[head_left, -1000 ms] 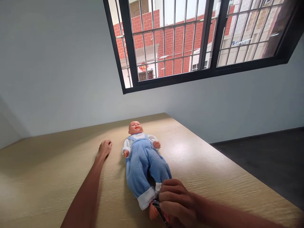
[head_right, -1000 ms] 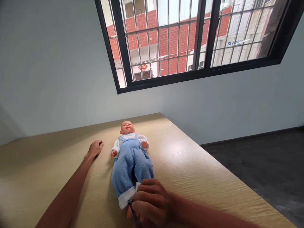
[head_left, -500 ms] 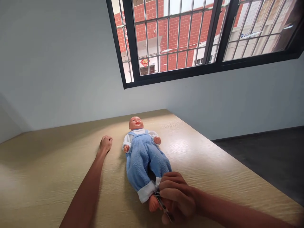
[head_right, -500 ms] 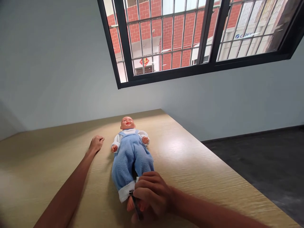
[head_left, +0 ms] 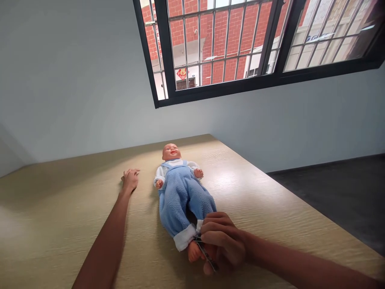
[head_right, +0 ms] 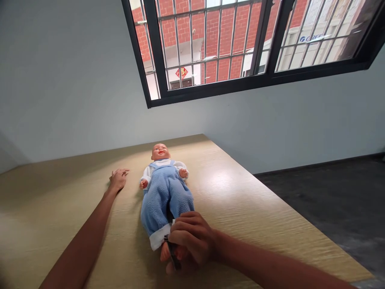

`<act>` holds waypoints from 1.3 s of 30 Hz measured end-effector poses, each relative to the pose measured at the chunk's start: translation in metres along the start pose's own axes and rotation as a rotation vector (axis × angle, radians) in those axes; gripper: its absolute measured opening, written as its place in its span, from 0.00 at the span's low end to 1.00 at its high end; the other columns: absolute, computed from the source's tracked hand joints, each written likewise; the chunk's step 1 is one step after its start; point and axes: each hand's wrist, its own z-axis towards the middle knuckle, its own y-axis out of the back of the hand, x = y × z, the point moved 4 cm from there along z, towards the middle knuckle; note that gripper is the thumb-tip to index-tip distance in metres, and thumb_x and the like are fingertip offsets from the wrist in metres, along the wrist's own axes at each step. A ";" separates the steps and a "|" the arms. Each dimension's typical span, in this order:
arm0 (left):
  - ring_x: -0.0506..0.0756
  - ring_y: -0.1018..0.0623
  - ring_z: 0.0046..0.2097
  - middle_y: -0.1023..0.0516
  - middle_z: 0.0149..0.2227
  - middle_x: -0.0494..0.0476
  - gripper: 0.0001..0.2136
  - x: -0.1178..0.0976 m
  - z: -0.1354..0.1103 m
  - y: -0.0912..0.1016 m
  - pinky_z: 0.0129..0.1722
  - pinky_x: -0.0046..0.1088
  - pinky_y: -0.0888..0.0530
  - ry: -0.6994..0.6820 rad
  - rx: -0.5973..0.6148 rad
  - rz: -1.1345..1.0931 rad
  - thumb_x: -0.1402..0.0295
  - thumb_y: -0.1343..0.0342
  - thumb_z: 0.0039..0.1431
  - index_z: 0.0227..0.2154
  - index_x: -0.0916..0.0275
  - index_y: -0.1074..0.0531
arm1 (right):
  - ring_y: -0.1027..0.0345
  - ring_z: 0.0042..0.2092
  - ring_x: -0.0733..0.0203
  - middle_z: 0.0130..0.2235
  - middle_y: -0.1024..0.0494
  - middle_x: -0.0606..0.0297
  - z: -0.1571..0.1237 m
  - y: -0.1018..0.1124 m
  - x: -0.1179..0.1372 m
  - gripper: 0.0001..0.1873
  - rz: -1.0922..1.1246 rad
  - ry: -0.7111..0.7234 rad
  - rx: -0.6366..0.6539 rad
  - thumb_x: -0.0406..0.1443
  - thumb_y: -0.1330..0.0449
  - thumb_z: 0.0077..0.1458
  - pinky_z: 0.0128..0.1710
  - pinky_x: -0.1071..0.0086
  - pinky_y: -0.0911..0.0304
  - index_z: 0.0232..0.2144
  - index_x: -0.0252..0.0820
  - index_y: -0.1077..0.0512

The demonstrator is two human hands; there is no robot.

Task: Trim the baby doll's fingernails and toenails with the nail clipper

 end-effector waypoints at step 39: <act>0.62 0.31 0.58 0.32 0.58 0.61 0.15 -0.009 -0.019 0.016 0.57 0.48 0.32 0.111 -0.033 0.071 0.62 0.44 0.66 0.52 0.61 0.30 | 0.33 0.24 0.66 0.25 0.28 0.68 0.003 -0.002 0.001 0.17 -0.009 -0.008 0.038 0.47 0.46 0.67 0.31 0.69 0.35 0.37 0.38 0.35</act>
